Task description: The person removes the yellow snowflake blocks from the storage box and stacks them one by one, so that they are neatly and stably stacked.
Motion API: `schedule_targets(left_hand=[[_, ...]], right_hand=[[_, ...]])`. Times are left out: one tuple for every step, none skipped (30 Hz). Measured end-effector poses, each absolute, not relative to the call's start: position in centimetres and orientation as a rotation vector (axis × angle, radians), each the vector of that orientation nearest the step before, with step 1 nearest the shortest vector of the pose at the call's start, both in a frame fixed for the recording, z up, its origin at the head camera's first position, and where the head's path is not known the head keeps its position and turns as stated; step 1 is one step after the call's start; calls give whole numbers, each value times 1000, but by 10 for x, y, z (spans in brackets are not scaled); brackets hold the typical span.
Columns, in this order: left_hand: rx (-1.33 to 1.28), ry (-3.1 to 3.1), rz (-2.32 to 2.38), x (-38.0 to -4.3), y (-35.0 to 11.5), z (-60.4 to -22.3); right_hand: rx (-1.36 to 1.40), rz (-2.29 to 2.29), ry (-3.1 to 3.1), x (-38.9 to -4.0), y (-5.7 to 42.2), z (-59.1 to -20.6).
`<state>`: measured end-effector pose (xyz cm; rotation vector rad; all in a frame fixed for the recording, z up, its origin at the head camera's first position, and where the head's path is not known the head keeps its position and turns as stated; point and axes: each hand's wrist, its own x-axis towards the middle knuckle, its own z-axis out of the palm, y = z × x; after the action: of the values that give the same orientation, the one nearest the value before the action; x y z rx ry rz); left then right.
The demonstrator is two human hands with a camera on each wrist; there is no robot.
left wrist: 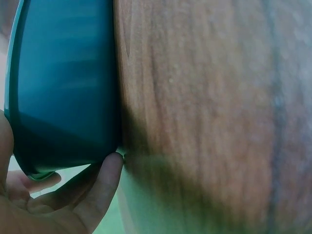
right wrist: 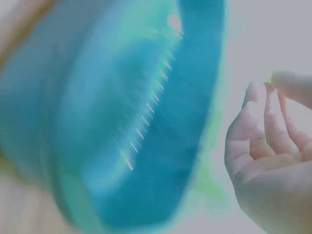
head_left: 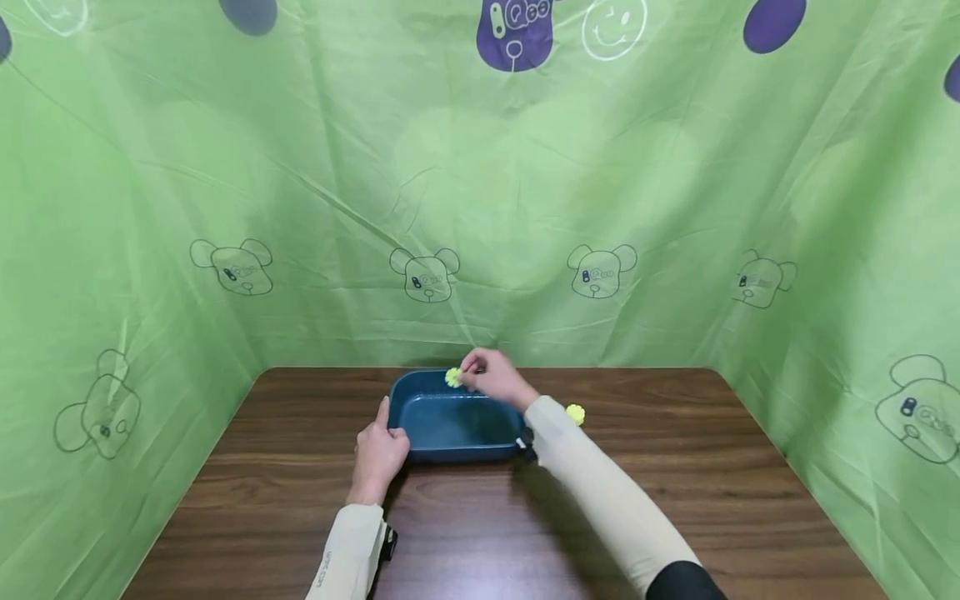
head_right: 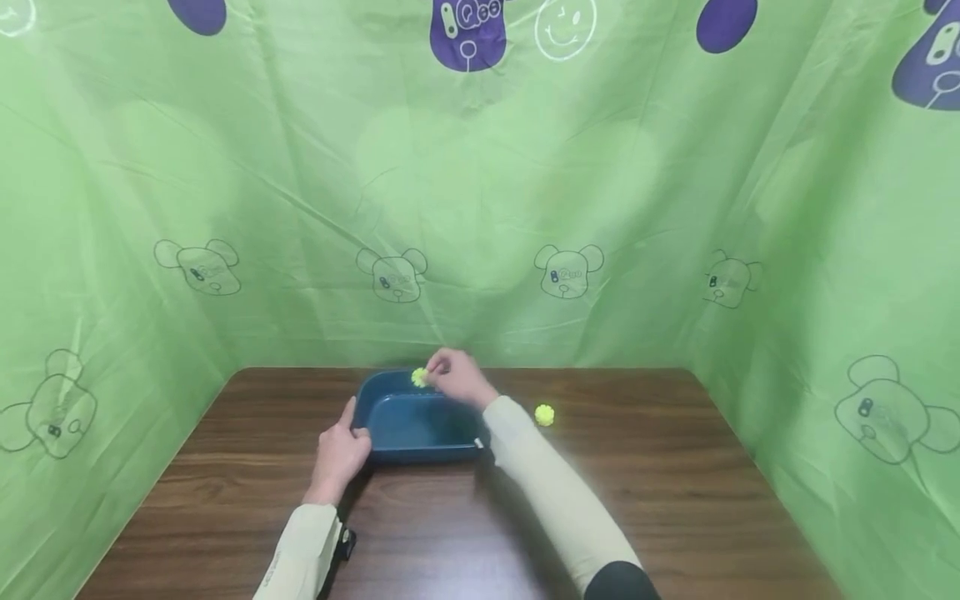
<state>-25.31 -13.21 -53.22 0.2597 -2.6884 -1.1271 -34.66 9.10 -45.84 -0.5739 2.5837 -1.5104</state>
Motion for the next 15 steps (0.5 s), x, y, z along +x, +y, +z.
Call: schedule_targets(left_hand=[[259,-2688,-1129,-253,-132,-532],[256,-2687,-1128,-253,-133,-532],[254,-2688,-1122,-254,-133,-532],[252,-2690,-1115,-253,-133,-532],[252,-2692,-1111,-253,-133,-531],[250,-2690,-1109,-253,-133,-531],[249,-2691,-1110,-253,-133,-531],[245,-2692,-1110,-253,-132,-531],[244,-2694,-1110,-253,-132,-531],[245,-2695,-1114,-252,-132,-531],[246,-2694,-1112,-253,-132,-531],[246,-2695,-1115,-253,-132,-531],[244,-2692,-1113,-253,-132,-531],[244,-2692,-1113,-253,-132,-531],[243,-2690,-1112,-253,-132,-531]], right_hand=[[-579,-1539,2595,-348,99,-452],[-575,-1554,2613,-349,107,-445],[-565,-1574,2624,-350,115,-438],[-556,-1594,2635,-350,123,-432],[-543,-1609,2648,-350,131,-426],[-537,-1611,2661,-351,139,-422],[-531,-1618,2672,-351,148,-418],[-509,-1616,2684,-350,157,-414],[-494,-1619,2695,-350,165,-411],[-477,-1613,2709,-350,174,-409],[-460,-1601,2725,-349,183,-408],[-452,-1583,2744,-349,191,-407],[-428,-1573,2758,-348,198,-406],[-396,-1544,2780,-346,205,-406],[-373,-1515,2798,-346,212,-407]])
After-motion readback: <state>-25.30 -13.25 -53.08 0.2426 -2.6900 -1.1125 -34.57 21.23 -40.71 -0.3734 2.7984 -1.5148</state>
